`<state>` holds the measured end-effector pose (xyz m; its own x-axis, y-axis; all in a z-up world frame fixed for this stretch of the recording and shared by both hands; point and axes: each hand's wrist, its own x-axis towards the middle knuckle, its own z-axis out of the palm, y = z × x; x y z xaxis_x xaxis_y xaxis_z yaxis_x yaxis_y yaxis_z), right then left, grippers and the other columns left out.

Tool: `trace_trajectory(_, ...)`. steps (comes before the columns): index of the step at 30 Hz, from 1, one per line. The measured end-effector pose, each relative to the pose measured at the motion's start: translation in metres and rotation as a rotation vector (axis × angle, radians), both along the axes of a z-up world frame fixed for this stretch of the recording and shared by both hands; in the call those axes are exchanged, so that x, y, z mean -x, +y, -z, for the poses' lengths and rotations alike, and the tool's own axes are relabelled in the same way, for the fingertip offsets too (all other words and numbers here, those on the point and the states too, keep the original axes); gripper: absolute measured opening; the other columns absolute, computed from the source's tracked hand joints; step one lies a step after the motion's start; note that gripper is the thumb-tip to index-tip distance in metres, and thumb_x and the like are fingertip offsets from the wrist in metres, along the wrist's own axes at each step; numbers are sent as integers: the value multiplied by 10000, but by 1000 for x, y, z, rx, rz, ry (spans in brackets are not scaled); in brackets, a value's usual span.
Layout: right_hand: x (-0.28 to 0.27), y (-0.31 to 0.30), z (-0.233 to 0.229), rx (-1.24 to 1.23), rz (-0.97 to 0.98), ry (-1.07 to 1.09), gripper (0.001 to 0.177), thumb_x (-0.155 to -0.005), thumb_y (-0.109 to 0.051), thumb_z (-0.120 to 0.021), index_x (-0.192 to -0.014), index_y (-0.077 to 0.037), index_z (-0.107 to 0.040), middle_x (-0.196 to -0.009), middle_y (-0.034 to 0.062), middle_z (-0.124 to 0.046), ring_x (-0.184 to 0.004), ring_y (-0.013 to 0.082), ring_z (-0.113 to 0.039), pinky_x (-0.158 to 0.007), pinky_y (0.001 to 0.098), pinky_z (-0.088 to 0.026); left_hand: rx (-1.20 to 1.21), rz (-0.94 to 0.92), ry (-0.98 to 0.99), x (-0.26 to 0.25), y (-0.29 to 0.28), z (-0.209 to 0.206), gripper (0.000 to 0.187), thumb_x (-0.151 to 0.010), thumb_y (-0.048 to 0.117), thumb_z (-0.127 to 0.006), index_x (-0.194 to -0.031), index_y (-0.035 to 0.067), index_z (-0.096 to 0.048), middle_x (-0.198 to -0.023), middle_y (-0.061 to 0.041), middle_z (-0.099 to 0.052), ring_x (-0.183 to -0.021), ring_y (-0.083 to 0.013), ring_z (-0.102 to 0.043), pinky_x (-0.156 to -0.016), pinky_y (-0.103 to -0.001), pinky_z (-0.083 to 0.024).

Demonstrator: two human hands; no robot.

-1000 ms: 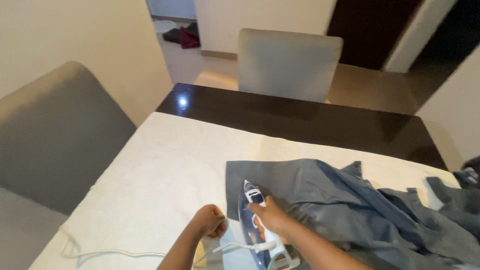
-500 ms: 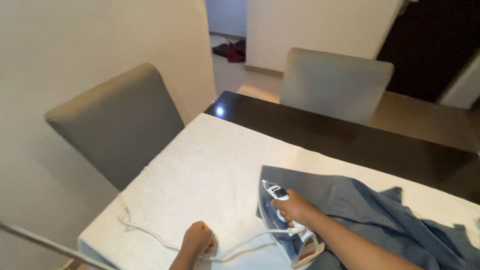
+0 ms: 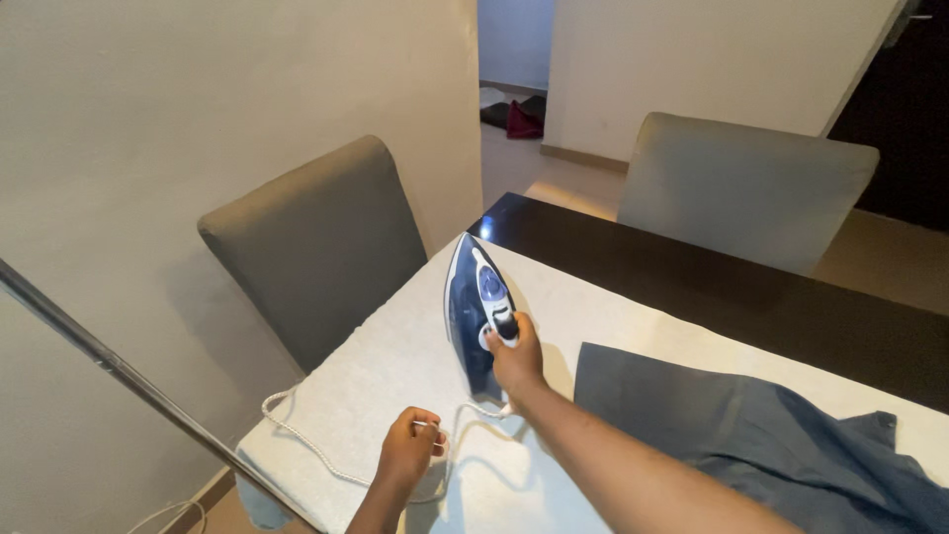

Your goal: The person irons a grey shirt on a table, then retrieves a maroon shirt from a laundry basket and irons it. The person uses an iron to smooth both shirts, adjusting their positions on the table as needed.

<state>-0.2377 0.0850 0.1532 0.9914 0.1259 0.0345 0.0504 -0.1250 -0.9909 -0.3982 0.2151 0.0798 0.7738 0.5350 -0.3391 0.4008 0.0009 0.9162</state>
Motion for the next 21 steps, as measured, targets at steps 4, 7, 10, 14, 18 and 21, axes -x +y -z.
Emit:
trace_trajectory(4, 20, -3, 24, -7, -172, 62, 492, -931, -181, -688, -1371, -147, -470, -1144, 76, -686, -984, 194, -643, -846, 366, -516, -46, 78, -113, -1, 18, -24, 135, -938, 68, -557, -1013, 39, -666, -805, -87, -727, -737, -171, -706, -714, -293, -568)
trace_trajectory(7, 28, -27, 32, 77, -341, 114, 481, -979, -202, -633, -1407, -160, -418, -1193, 60, -689, -1016, 203, -648, -842, 385, -505, -27, 104, -145, -8, 24, -25, 136, -951, 76, -553, -1030, 39, -656, -820, -86, -725, -747, -171, -702, -716, -289, -559)
trace_trajectory(10, 14, -61, 46, 110, -498, -34, 446, -972, -170, -667, -1373, -115, -478, -1224, 76, -707, -1138, 165, -659, -974, 333, -510, 11, 231, -181, -22, 12, -15, 139, -949, 68, -560, -1044, 37, -658, -848, -85, -722, -747, -178, -688, -705, -295, -558)
trace_trajectory(14, -5, -101, 63, 222, -663, 83, 507, -957, -172, -676, -1413, -121, -459, -1258, 62, -680, -1181, 168, -638, -1020, 345, -498, 43, 442, -82, -50, -20, -11, 150, -956, 106, -572, -1067, 78, -670, -891, -61, -745, -782, -158, -698, -698, -285, -540)
trace_trajectory(18, -12, -144, 60, 368, -762, 119, 482, -914, -140, -694, -1365, -95, -530, -1250, 100, -686, -1180, 215, -637, -1009, 363, -509, 47, 560, 50, -79, -60, -31, 165, -959, 141, -591, -1091, 95, -678, -962, -59, -744, -848, -170, -704, -697, -329, -506)
trace_trajectory(21, -24, -217, 32, 361, -717, 233, 427, -964, -231, -645, -1371, -118, -584, -1277, 127, -678, -1205, 237, -638, -1036, 371, -499, 3, 674, 228, -80, -85, -43, 273, -984, 234, -543, -1127, 86, -721, -1057, -57, -780, -964, -162, -730, -837, -339, -569)
